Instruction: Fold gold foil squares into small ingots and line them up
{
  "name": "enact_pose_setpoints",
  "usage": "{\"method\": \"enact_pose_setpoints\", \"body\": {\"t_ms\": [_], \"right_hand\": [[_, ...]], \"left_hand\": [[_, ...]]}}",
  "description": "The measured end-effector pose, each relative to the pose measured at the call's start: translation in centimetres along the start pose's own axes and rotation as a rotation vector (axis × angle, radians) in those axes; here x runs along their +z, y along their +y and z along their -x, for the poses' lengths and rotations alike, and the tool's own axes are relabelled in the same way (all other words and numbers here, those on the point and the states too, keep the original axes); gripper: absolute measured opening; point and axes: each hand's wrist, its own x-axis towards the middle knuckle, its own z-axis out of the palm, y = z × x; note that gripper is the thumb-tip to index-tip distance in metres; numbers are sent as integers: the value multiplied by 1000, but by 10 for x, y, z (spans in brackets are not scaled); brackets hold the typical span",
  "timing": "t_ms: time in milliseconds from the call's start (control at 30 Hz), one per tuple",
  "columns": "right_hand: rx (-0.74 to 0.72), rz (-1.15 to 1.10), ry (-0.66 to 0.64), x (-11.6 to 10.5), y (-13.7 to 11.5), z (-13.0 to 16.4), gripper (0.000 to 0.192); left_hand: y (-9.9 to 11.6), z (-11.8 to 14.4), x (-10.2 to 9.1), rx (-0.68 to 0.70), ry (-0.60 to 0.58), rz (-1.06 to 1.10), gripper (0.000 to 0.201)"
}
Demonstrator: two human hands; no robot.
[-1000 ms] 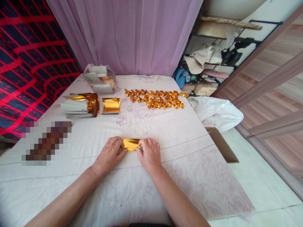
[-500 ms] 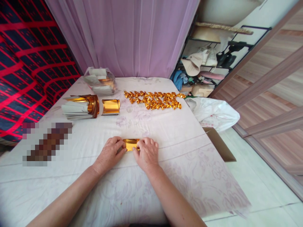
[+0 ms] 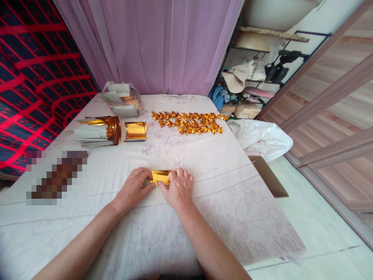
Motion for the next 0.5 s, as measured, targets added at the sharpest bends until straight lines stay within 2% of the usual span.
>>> {"method": "enact_pose_setpoints", "body": {"t_ms": [500], "right_hand": [[-4, -13, 5, 1, 1, 1, 23]], "left_hand": [[5, -4, -2, -37, -2, -6, 5]]}}
